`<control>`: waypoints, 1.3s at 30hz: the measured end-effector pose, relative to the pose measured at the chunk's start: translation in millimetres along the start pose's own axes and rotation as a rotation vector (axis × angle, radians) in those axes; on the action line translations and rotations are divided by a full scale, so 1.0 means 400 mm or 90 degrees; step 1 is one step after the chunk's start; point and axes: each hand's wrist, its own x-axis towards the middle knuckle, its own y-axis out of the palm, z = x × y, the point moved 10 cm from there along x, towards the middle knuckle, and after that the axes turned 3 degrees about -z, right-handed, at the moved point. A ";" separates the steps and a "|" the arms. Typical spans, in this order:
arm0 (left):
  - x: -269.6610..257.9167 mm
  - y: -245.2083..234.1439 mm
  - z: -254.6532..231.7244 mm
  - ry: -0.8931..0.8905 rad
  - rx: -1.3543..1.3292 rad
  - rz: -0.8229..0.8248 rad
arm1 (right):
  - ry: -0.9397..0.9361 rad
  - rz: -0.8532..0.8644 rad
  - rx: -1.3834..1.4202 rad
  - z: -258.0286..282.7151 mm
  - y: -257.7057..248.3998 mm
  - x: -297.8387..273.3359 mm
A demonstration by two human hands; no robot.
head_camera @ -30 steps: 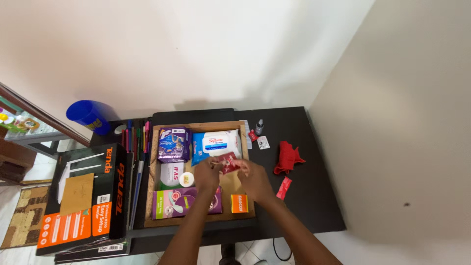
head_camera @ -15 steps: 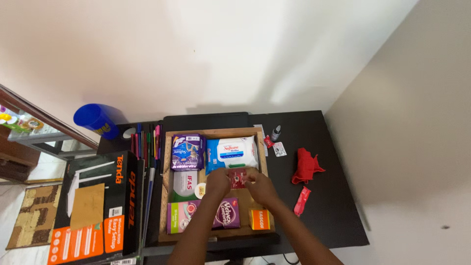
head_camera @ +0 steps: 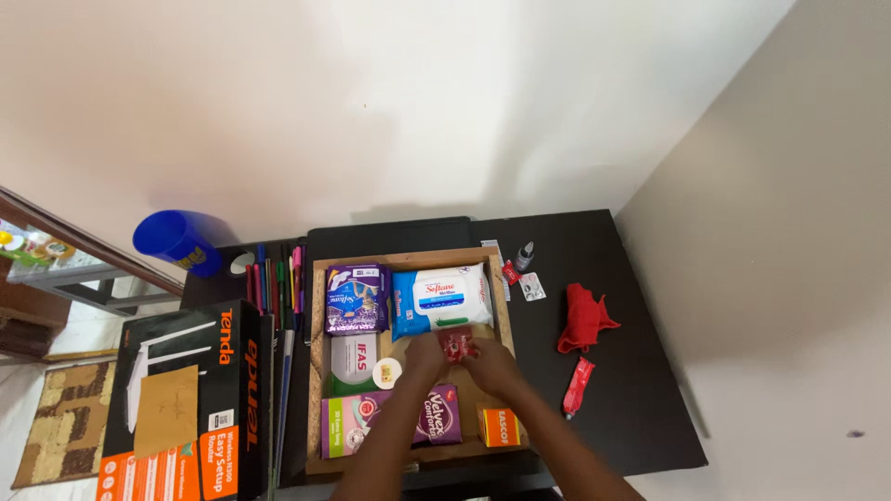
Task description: The person uses a red cloth to wipe several small boxes and containers on a desk, including a purple sanitary pad box, a white box, an orange box, and a small white jar. The person wipes each item individually and places them back into a wooden tray.
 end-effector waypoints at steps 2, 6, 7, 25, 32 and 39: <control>-0.008 0.008 -0.014 -0.001 -0.018 -0.011 | 0.065 0.048 0.013 -0.019 0.012 -0.011; -0.011 0.014 -0.020 -0.026 -0.054 -0.061 | 0.028 0.039 0.027 0.002 -0.003 -0.020; -0.018 0.017 -0.021 -0.034 -0.066 -0.087 | -0.012 0.017 0.016 0.007 -0.011 -0.026; -0.027 0.110 -0.001 -0.129 -0.098 -0.038 | -0.111 0.161 -0.066 0.014 0.027 -0.037; 0.014 0.147 0.004 -0.088 -0.102 -0.047 | -0.149 0.138 -0.093 0.037 0.003 -0.028; -0.002 0.101 -0.034 -0.122 -0.296 -0.059 | -0.062 0.162 -0.012 0.010 -0.004 -0.013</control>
